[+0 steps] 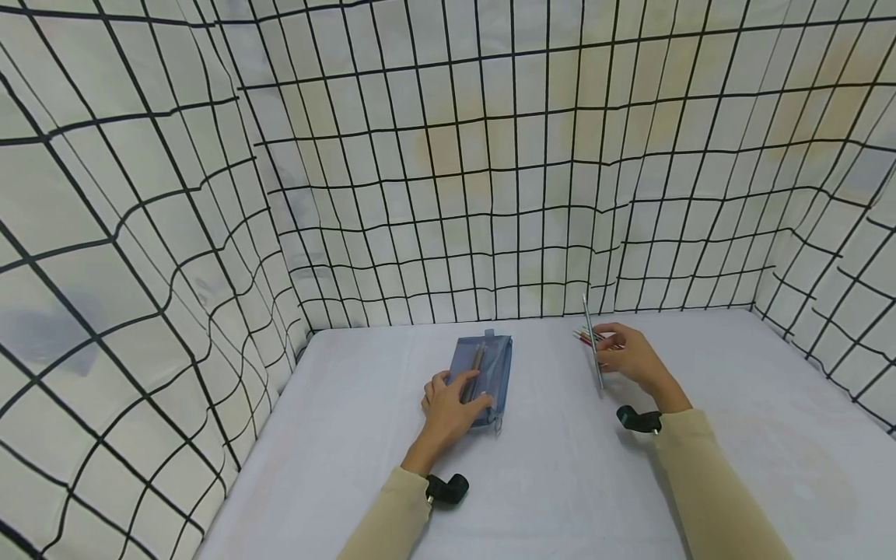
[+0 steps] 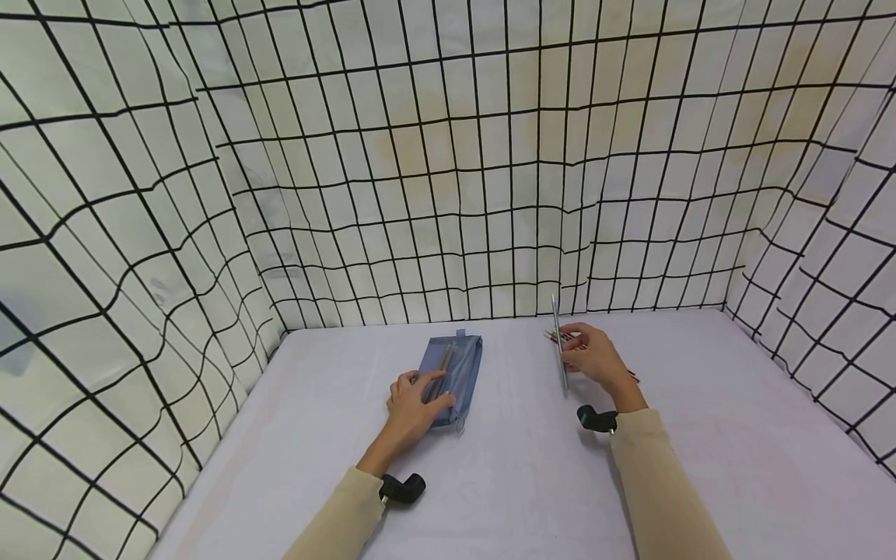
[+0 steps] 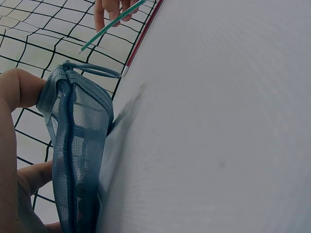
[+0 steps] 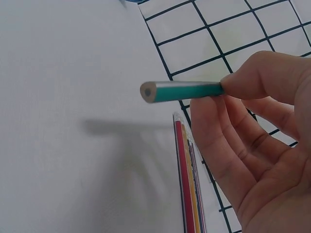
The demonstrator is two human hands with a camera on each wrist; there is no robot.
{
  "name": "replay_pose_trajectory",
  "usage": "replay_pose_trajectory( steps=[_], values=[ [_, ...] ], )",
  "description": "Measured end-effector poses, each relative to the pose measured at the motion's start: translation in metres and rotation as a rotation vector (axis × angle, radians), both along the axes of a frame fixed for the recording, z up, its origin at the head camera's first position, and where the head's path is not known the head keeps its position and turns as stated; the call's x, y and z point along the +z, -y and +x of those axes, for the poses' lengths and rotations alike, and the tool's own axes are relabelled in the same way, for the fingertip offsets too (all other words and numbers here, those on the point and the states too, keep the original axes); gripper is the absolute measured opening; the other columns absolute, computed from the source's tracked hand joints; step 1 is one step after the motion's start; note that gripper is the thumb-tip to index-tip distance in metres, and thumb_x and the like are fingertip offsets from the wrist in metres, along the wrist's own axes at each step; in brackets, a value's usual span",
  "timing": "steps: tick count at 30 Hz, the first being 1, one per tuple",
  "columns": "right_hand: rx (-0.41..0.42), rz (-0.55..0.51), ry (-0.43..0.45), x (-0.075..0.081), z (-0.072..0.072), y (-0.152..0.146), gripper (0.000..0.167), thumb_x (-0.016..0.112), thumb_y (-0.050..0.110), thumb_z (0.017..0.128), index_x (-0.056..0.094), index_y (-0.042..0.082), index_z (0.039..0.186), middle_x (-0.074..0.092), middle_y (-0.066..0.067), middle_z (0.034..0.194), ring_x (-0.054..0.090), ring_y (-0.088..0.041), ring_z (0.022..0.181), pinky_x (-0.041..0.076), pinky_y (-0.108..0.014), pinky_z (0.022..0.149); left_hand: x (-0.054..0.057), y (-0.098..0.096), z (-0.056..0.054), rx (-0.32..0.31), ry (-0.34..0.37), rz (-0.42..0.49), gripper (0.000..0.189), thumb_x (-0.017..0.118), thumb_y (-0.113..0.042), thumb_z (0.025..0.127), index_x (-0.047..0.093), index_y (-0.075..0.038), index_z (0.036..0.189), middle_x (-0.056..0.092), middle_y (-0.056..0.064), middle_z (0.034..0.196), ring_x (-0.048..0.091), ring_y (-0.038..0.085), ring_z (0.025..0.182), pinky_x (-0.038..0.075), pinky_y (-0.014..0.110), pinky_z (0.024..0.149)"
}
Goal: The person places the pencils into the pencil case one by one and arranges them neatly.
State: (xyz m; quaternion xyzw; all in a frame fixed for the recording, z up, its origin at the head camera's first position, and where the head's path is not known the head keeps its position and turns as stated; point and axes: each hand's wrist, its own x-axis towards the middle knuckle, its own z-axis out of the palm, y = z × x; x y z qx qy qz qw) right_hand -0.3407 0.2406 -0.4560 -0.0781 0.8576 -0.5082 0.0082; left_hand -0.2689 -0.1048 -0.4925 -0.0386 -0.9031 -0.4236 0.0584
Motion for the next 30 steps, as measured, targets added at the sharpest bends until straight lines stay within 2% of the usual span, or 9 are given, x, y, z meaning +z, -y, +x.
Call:
replay_pose_trajectory(
  steps=[14, 25, 30],
  values=[
    [0.035, -0.047, 0.024, 0.001, 0.001, 0.011, 0.055, 0.062, 0.002, 0.094, 0.046, -0.003, 0.146, 0.058, -0.015, 0.109, 0.063, -0.02, 0.092, 0.062, -0.034, 0.081, -0.001, 0.0, 0.0, 0.003, 0.001, 0.004, 0.06, 0.069, -0.048, 0.085, 0.062, -0.025, 0.14, 0.031, 0.026, 0.156, 0.022, 0.042, 0.143, 0.017, 0.065, 0.115],
    [0.081, -0.055, 0.082, -0.003, -0.001, 0.037, 0.052, 0.064, 0.003, 0.093, 0.05, 0.0, 0.144, 0.059, -0.022, 0.116, 0.068, -0.023, 0.088, 0.062, -0.038, 0.081, 0.0, 0.0, 0.0, 0.009, 0.004, 0.008, 0.06, 0.069, -0.048, 0.084, 0.062, -0.025, 0.14, 0.03, 0.026, 0.156, 0.022, 0.043, 0.144, 0.017, 0.065, 0.115],
    [0.093, -0.066, 0.095, -0.005, 0.001, 0.048, 0.05, 0.066, 0.002, 0.093, 0.053, 0.0, 0.141, 0.06, -0.021, 0.114, 0.067, -0.022, 0.085, 0.062, -0.038, 0.079, 0.0, 0.0, 0.0, 0.007, -0.001, 0.0, 0.06, 0.069, -0.048, 0.085, 0.062, -0.025, 0.14, 0.031, 0.026, 0.156, 0.023, 0.042, 0.142, 0.018, 0.064, 0.114]
  ],
)
